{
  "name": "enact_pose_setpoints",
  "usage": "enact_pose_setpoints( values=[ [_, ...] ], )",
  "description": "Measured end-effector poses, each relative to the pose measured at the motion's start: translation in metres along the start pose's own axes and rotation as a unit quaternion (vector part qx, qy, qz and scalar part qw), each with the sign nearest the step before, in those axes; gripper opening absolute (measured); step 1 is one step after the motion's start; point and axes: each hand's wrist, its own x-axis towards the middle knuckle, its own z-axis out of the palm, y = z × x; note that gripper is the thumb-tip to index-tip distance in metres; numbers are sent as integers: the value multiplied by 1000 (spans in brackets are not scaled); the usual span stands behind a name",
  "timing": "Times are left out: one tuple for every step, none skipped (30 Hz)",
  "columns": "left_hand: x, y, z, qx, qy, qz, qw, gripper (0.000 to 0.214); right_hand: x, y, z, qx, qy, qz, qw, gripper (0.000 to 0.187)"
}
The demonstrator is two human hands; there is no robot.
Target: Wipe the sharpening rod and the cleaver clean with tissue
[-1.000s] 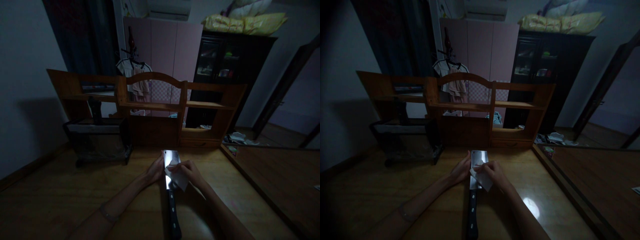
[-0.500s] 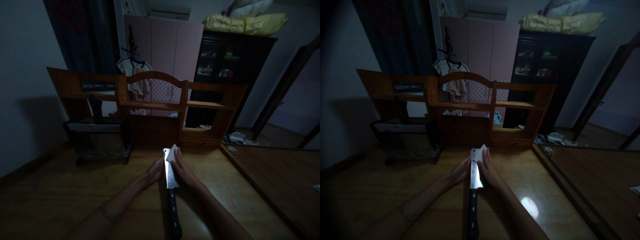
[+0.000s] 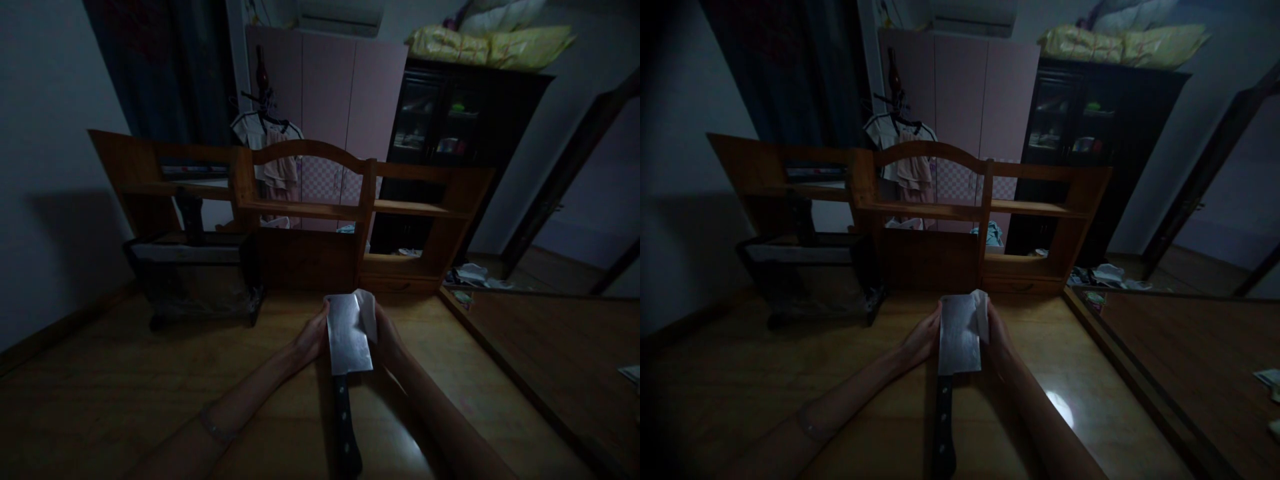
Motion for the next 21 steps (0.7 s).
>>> enact_pose_setpoints(
  values=[
    [0,0,0,4,-1,-2,1000,56,2,1,-2,8,10,3,1000,43],
    [0,0,0,7,-1,-4,1000,56,4,2,-4,16,17,6,1000,42],
    [0,0,-1,10,2,-5,1000,56,6,3,-7,22,20,9,1000,42],
    [0,0,-1,12,6,-6,1000,55,8,3,-9,27,24,9,999,41],
    [0,0,-1,13,12,-7,1000,55,9,3,-11,29,27,9,999,39],
    [0,0,-1,13,16,-8,1000,55,10,4,-13,29,31,10,999,37],
    [0,0,-1,13,18,-8,1000,54,11,3,-15,28,36,14,999,35],
    [0,0,-1,13,18,-7,1000,54,12,3,-17,28,43,19,999,32],
    [1,0,-1,13,17,-8,1000,54,13,3,-18,30,46,25,998,30],
    [1,0,-1,15,16,-8,1000,54,13,2,-19,33,46,32,998,28],
    [1,0,-1,17,14,-8,1000,54,14,2,-19,37,44,39,998,27],
    [0,0,-1,18,13,-6,1000,54,15,1,-20,39,42,45,997,26],
    [0,0,-1,19,12,-3,1000,53,16,1,-20,39,38,50,997,26],
    [0,0,0,19,12,-1,1000,53,16,0,-20,37,35,53,997,26],
    [0,0,0,20,15,0,1000,52,16,0,-19,34,32,53,998,26],
    [0,0,-1,21,18,1,1000,52,16,0,-18,30,30,50,998,27],
    [0,0,-1,23,22,0,999,52,15,-1,-17,28,28,46,998,28],
    [0,-1,-2,25,24,-1,999,52,14,-1,-15,27,27,44,998,28],
    [1,-2,-4,25,23,-1,999,53,13,-2,-14,27,26,44,998,28],
    [2,-3,-6,24,20,-1,1000,54,13,-3,-13,26,24,45,998,29],
    [3,-4,-8,24,15,-1,1000,54,12,-3,-12,23,20,48,998,29]
  ],
)
